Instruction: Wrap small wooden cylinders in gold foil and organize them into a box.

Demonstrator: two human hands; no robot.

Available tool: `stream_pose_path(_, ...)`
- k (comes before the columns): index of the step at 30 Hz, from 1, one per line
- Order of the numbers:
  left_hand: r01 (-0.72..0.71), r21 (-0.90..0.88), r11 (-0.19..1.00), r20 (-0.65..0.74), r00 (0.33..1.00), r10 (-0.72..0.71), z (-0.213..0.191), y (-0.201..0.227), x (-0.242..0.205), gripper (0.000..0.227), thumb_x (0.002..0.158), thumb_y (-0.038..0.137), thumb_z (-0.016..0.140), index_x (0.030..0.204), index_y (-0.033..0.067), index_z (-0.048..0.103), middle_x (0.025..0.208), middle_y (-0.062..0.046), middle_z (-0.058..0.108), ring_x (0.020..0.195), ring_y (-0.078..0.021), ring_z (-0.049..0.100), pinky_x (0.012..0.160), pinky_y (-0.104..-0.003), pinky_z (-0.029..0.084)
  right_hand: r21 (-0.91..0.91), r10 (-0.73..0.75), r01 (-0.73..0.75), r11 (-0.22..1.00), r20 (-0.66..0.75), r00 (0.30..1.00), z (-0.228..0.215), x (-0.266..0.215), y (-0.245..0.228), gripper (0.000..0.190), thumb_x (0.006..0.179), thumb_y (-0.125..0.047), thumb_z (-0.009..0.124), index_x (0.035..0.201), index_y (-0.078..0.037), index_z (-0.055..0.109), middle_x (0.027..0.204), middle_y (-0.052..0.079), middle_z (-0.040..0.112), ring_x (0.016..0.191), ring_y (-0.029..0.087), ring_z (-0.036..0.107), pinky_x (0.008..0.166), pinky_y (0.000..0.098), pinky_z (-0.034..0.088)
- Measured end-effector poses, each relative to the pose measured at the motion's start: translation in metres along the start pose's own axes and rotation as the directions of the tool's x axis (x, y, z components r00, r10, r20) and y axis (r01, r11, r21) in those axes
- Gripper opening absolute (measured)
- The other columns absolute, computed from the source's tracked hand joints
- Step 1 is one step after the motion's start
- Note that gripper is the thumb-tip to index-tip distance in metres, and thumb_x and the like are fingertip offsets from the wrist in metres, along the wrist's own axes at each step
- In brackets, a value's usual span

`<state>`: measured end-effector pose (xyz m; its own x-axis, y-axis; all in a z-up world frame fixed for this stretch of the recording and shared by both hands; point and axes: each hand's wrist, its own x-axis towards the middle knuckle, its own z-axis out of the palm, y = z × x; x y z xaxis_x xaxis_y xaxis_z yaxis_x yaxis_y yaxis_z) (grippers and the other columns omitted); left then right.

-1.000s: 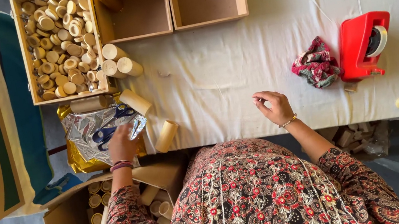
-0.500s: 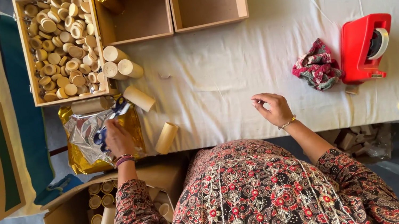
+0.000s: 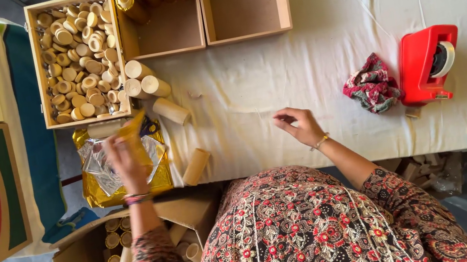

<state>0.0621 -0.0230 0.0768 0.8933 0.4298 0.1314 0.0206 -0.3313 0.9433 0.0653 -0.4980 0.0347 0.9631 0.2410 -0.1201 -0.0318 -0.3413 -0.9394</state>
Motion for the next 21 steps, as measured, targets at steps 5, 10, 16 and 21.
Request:
stream_pose_path(5,0.070,-0.263,0.962,0.437,0.898,0.054,0.129,-0.031,-0.054,0.043,0.109,0.014,0.038,0.151,0.0083,0.046,0.151,-0.007,0.053,0.143,-0.0209,0.047,0.122,-0.034,0.033,0.600,0.262,-0.468,0.649,0.401,0.878,0.007,0.036,-0.037,0.055,0.091,-0.047,0.064,0.132,-0.010,0.063,0.116,0.010,0.076,0.099,0.020,0.076,0.084,0.0328,0.062)
stream_pose_path(10,-0.541,0.095,0.835,0.832,0.504,0.233,0.202,0.077,-0.083,0.027,0.102,0.016,0.058,0.127,0.0071,0.060,0.145,-0.016,0.058,0.138,-0.0388,0.047,0.116,-0.044,0.039,0.615,0.438,-0.542,0.573,0.329,0.836,0.021,0.064,-0.005,0.062,0.081,-0.035,0.076,0.135,-0.020,0.050,0.107,0.011,0.075,0.090,0.022,0.072,0.080,0.0344,0.060)
stream_pose_path(16,-0.510,0.172,0.843,0.797,0.575,0.185,0.221,0.021,-0.090,0.023,0.103,0.031,0.061,0.123,0.0192,0.066,0.153,-0.001,0.056,0.147,-0.0180,0.047,0.131,-0.057,0.024,0.366,0.411,-0.325,0.872,-0.186,0.893,0.013,0.080,0.068,0.046,0.083,-0.009,0.084,0.122,0.001,0.063,0.102,0.009,0.072,0.086,0.017,0.068,0.076,0.0326,0.058)
stream_pose_path(21,-0.614,0.366,0.699,0.858,0.514,0.003,0.221,-0.005,-0.081,0.057,0.092,0.032,0.062,0.147,0.0236,0.051,0.162,-0.009,0.033,0.148,-0.0304,0.027,0.118,-0.060,0.020,-0.332,-0.075,-0.115,0.936,-0.508,0.858,-0.014,0.079,0.025,0.064,0.080,-0.013,0.084,0.136,-0.005,0.054,0.129,0.013,0.065,0.111,0.029,0.066,0.096,0.0409,0.052)
